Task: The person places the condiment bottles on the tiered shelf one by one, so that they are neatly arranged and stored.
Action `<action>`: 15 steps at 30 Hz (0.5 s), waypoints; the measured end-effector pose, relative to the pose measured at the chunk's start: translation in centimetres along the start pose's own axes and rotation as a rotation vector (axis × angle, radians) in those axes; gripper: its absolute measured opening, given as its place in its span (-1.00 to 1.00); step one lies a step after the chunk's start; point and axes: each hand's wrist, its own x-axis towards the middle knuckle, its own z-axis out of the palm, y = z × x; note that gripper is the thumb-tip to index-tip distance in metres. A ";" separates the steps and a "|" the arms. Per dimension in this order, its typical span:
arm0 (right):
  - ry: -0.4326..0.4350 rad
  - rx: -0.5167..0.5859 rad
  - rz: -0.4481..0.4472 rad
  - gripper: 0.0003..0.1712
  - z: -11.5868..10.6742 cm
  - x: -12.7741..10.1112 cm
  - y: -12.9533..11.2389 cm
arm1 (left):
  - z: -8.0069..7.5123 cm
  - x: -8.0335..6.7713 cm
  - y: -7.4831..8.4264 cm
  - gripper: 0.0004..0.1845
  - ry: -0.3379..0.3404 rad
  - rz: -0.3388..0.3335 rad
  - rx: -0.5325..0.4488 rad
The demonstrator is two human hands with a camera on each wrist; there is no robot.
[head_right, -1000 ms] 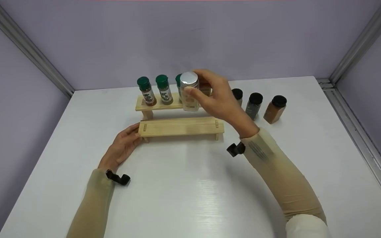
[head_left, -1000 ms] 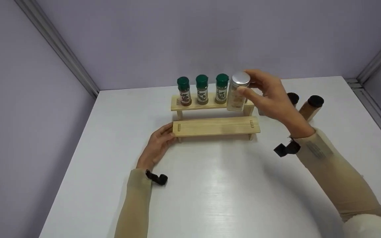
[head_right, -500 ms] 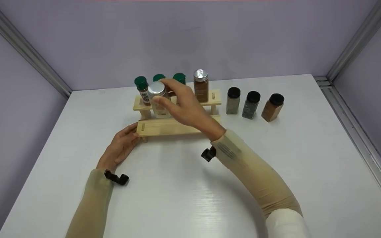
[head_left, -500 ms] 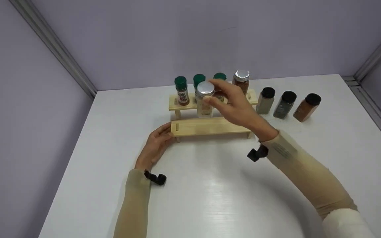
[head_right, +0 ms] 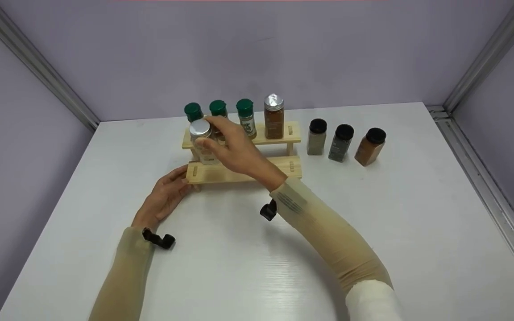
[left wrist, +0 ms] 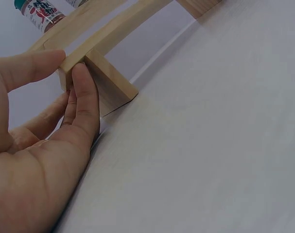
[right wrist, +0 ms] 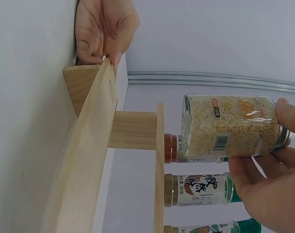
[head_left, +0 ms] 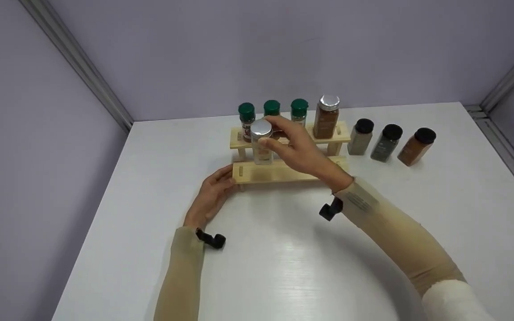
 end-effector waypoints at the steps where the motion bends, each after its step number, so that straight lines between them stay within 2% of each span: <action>1: -0.001 0.001 -0.003 -0.49 0.2 0.0 0.2 | 0.0 0.0 0.0 -0.37 -0.002 0.002 0.003; 9: -0.025 0.039 -0.016 -0.50 1.7 0.0 1.7 | -0.1 -0.1 0.1 -0.41 -0.001 0.008 -0.026; 15: -0.037 0.068 0.022 -0.46 2.7 -0.4 3.0 | -0.1 -0.1 0.0 -0.41 -0.014 0.004 -0.014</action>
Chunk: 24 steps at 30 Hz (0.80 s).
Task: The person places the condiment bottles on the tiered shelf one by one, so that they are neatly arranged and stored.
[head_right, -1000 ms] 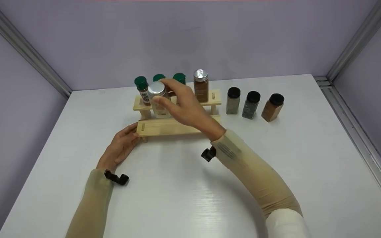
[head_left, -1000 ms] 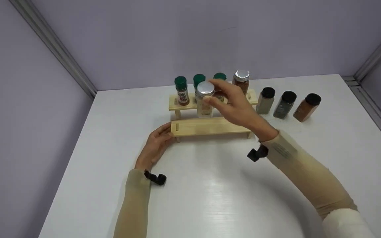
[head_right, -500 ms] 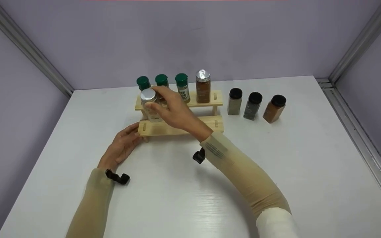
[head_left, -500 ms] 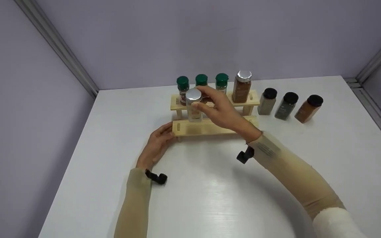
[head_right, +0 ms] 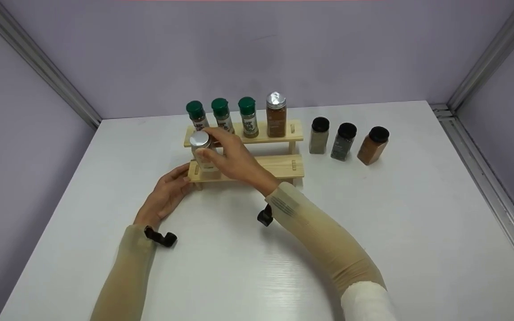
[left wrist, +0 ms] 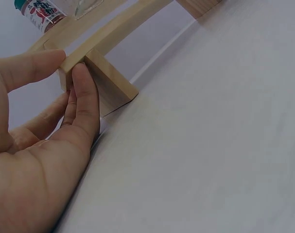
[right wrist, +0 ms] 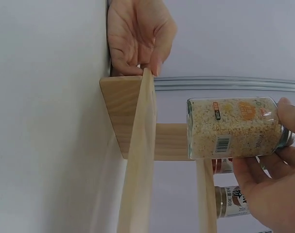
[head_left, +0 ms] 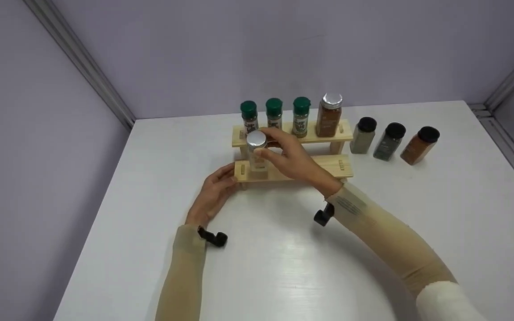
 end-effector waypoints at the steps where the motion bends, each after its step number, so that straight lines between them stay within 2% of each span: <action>1: 0.001 0.005 0.008 -0.46 0.1 0.0 0.2 | 0.0 0.0 0.0 -0.42 -0.003 0.001 0.001; 8: 0.005 0.002 0.038 -0.47 0.7 -0.2 1.0 | 0.2 0.0 0.0 -0.42 -0.025 0.003 -0.003; 15: 0.009 -0.001 0.028 -0.44 1.2 -0.4 1.9 | 0.0 0.0 0.0 -0.40 -0.009 0.008 0.005; 24: -0.006 -0.002 0.050 -0.44 1.6 -0.4 1.9 | 0.0 -0.1 0.1 -0.39 -0.020 0.008 0.025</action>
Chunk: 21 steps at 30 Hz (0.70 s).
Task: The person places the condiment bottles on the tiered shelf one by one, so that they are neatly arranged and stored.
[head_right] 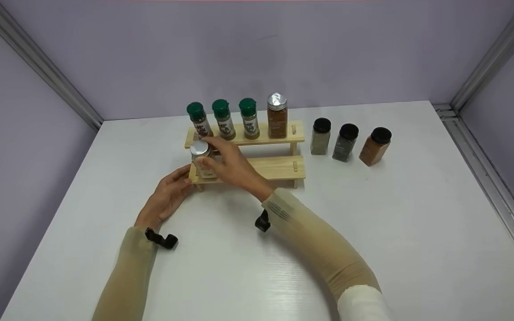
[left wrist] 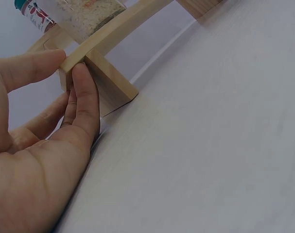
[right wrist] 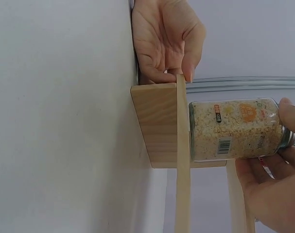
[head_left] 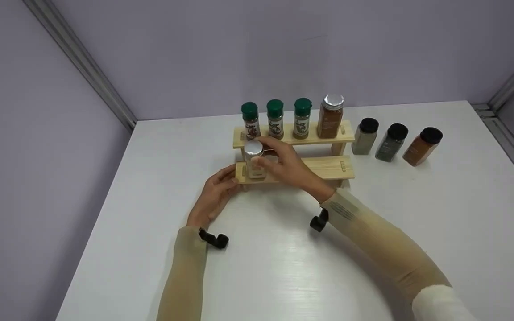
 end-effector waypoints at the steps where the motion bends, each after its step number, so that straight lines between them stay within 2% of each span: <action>1: -0.003 0.003 0.001 -0.43 0.0 0.0 0.0 | 0.0 0.0 0.0 -0.38 0.001 -0.001 0.002; 11: -0.003 0.009 0.039 -0.39 -0.5 0.0 -0.7 | 0.1 0.1 0.1 -0.39 0.004 -0.009 -0.017; 21: 0.042 -0.037 -0.020 -0.39 -4.0 -1.5 -3.5 | 0.0 0.2 -0.1 -0.41 0.016 -0.011 -0.017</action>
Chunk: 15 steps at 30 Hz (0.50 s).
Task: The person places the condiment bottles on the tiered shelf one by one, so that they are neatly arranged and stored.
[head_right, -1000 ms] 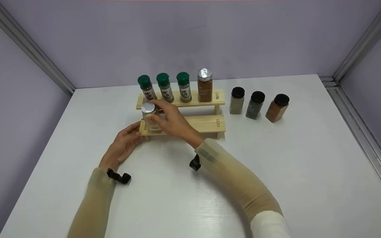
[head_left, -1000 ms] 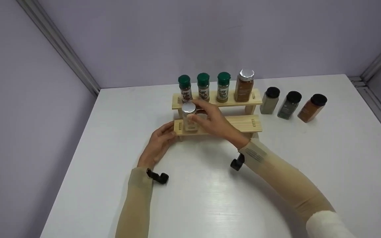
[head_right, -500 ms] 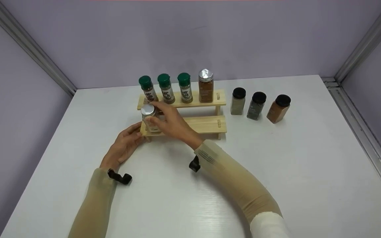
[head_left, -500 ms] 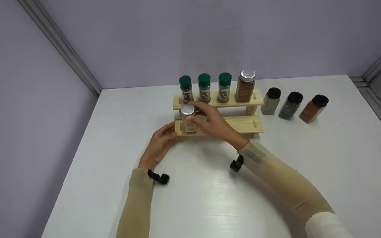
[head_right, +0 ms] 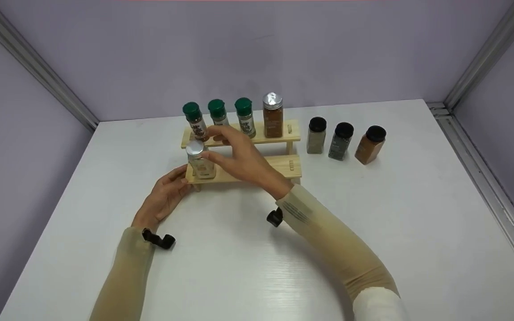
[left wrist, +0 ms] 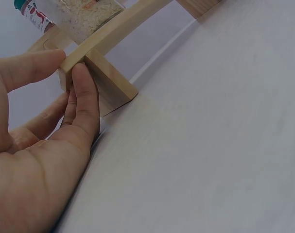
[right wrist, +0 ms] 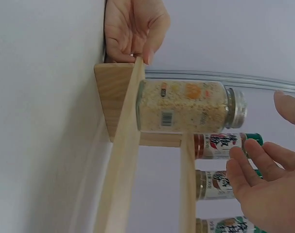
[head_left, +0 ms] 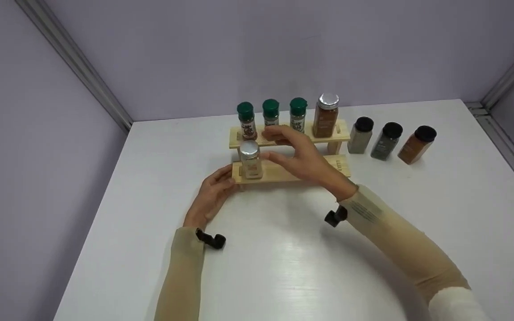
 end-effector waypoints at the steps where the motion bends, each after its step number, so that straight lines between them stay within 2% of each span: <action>1: 0.003 -0.012 -0.002 -0.39 -0.5 -0.3 -0.3 | 0.0 0.0 0.0 -0.41 -0.002 0.002 0.004; 6: 0.032 -0.075 -0.043 -0.43 -3.2 -1.8 -1.5 | -0.2 0.0 -0.1 -0.40 0.006 0.011 0.007; 12: 0.133 -0.179 -0.161 -0.54 -7.2 -3.8 -2.3 | 0.0 0.1 -0.2 -0.40 0.007 0.008 0.018; 15: 0.174 -0.227 -0.172 -0.54 -9.1 -4.6 -2.5 | -0.1 0.1 -0.1 -0.39 0.005 0.004 0.017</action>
